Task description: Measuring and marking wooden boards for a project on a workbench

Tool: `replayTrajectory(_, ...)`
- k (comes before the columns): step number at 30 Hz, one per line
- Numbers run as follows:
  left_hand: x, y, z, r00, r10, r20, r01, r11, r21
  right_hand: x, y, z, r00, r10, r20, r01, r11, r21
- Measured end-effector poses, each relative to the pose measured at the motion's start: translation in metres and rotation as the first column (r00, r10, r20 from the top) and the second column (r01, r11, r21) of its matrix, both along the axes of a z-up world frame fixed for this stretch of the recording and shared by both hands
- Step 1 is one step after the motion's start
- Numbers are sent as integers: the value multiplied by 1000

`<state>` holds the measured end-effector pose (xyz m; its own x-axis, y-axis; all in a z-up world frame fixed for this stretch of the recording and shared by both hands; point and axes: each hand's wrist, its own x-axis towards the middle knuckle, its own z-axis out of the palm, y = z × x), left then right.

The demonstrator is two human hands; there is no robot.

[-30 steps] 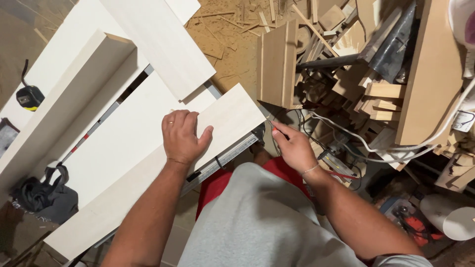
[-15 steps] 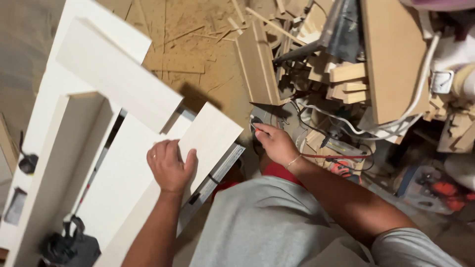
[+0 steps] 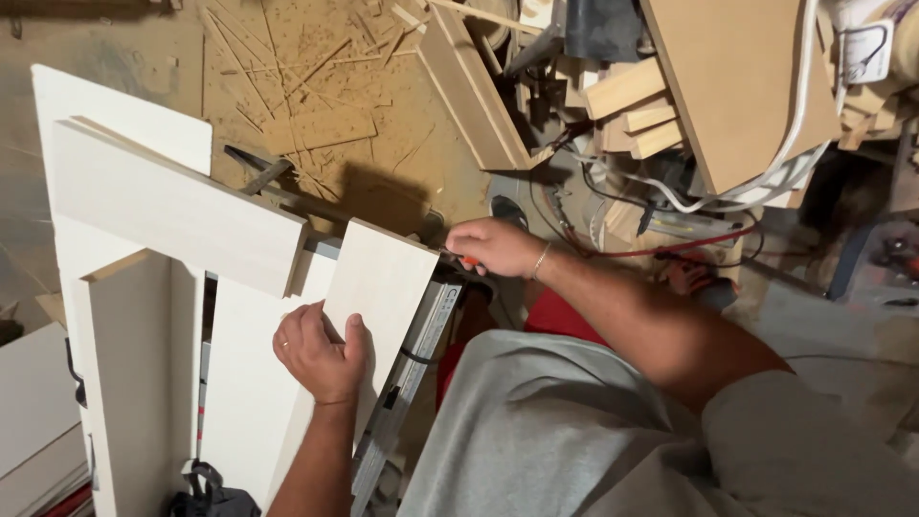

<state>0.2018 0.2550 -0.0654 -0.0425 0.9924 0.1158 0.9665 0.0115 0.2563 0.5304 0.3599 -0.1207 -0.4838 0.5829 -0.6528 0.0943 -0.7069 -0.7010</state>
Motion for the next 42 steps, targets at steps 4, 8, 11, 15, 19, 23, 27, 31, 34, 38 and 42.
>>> replayTrajectory(4, -1, -1, -1, 1000, -10, -1, 10, 1000, -5, 0, 1, -23, 995, 64, -74, -61, 997, 42)
replayTrajectory(8, 5, 5, 6, 999, -38, -1, 38, 999, -8, 7, 1, -21, 994, 63, -91, -60, 998, 33)
replayTrajectory(11, 6, 6, 9, 999, -40, 24, 40, 999, -7, 5, 0, -26, 992, 75, -99, -71, 996, 45)
replayTrajectory(15, 6, 7, 9, 999, -38, 24, 38, 999, -12, 1, 4, -28, 993, 96, -72, -90, 992, 86)
replayTrajectory(19, 5, 6, 8, 999, -43, 30, 44, 999, -16, 5, 13, -8, 991, 120, -54, -115, 989, 95)
replayTrajectory(23, 5, 7, 8, 998, -46, 40, 46, 999, -9, 7, 3, -19, 993, 104, -48, -100, 991, 88)
replayTrajectory(27, 5, 7, 9, 998, -45, 34, 45, 999, -17, 6, 2, -17, 994, 100, -38, -97, 992, 79)
replayTrajectory(31, 7, 7, 10, 999, -36, 34, 37, 999, -25, 4, 9, -6, 993, 116, -6, -115, 990, 78)
replayTrajectory(34, 5, 6, 9, 998, -46, 37, 47, 999, -19, 10, 11, 8, 993, 117, 4, -117, 991, 57)
replayTrajectory(38, 5, 6, 9, 999, -40, 30, 41, 999, -15, 11, 10, 12, 993, 118, 9, -118, 992, 34)
replayTrajectory(42, 4, 6, 7, 998, -45, 42, 45, 999, -15, 7, 16, 21, 995, 98, 28, -100, 993, 68)
